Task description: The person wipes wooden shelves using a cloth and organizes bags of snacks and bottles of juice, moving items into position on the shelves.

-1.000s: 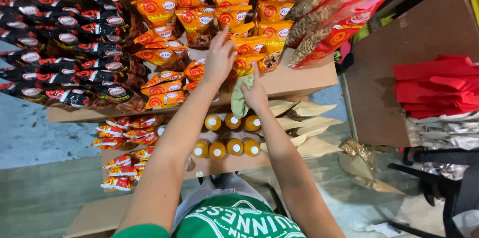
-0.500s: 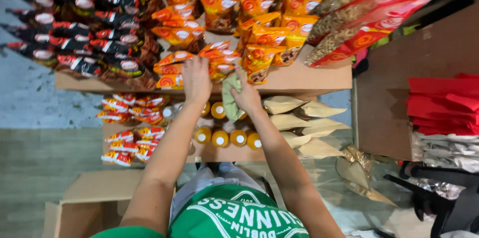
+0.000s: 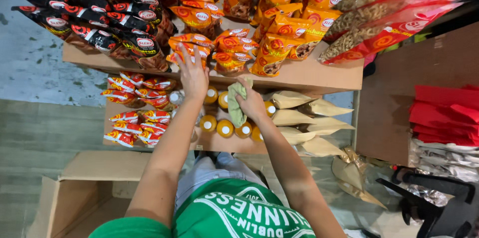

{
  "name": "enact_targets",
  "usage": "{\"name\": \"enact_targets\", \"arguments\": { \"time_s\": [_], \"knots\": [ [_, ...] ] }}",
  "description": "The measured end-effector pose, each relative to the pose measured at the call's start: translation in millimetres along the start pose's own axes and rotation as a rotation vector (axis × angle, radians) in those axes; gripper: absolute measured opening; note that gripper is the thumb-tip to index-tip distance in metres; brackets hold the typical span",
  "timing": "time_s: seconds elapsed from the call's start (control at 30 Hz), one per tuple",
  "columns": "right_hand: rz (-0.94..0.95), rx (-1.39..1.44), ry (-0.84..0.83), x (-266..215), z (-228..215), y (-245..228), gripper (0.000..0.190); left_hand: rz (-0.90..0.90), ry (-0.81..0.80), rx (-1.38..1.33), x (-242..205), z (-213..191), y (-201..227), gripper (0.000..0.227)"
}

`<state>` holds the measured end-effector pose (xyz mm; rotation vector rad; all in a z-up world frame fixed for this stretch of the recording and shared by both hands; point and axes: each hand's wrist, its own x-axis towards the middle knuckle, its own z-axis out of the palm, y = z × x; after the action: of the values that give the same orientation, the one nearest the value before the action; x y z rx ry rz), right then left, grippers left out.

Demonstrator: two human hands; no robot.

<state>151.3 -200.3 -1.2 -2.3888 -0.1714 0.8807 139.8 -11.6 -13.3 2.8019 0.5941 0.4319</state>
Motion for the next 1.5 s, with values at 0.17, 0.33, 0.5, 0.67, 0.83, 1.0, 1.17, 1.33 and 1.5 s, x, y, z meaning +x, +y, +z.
{"name": "enact_targets", "arguments": {
  "time_s": [0.17, 0.33, 0.5, 0.67, 0.83, 1.0, 1.17, 1.33, 1.5],
  "knots": [
    [0.060, 0.035, -0.012, -9.3, 24.0, 25.1, 0.056, 0.011, -0.025, -0.079, -20.6, -11.2, -11.6, 0.086],
    [0.107, 0.149, 0.005, -25.8, 52.8, 44.0, 0.054, 0.076, 0.014, -0.116, -20.8, -21.4, -23.0, 0.087],
    [0.138, 0.207, -0.056, -46.5, 68.3, 46.7, 0.052, 0.369, -0.135, -0.017, 12.6, -30.6, -29.0, 0.111],
    [0.102, 0.191, -0.044, -60.2, 72.2, 39.9, 0.053, 0.389, -0.142, 0.078, 43.6, -21.7, -35.6, 0.091],
    [0.116, 0.219, -0.029, -71.9, 73.4, 37.6, 0.053, 0.357, -0.116, 0.080, 42.7, -11.2, -34.5, 0.092],
    [0.146, 0.275, 0.047, -79.8, 71.7, 35.4, 0.049, 0.341, -0.362, -0.056, 36.8, -25.2, -39.7, 0.150],
    [0.162, 0.302, 0.157, -75.5, 78.7, 25.6, 0.040, 0.395, -0.355, -0.145, 32.2, -43.8, -45.7, 0.139],
    [0.177, 0.355, 0.270, -73.6, 94.6, 14.6, 0.037, 0.475, -0.280, -0.189, 24.7, -51.4, -53.4, 0.124],
    [0.136, 0.477, 0.314, -82.8, 97.0, 6.7, 0.035, 0.473, -0.132, -0.288, 19.5, -47.6, -46.0, 0.102]
  ]
}}
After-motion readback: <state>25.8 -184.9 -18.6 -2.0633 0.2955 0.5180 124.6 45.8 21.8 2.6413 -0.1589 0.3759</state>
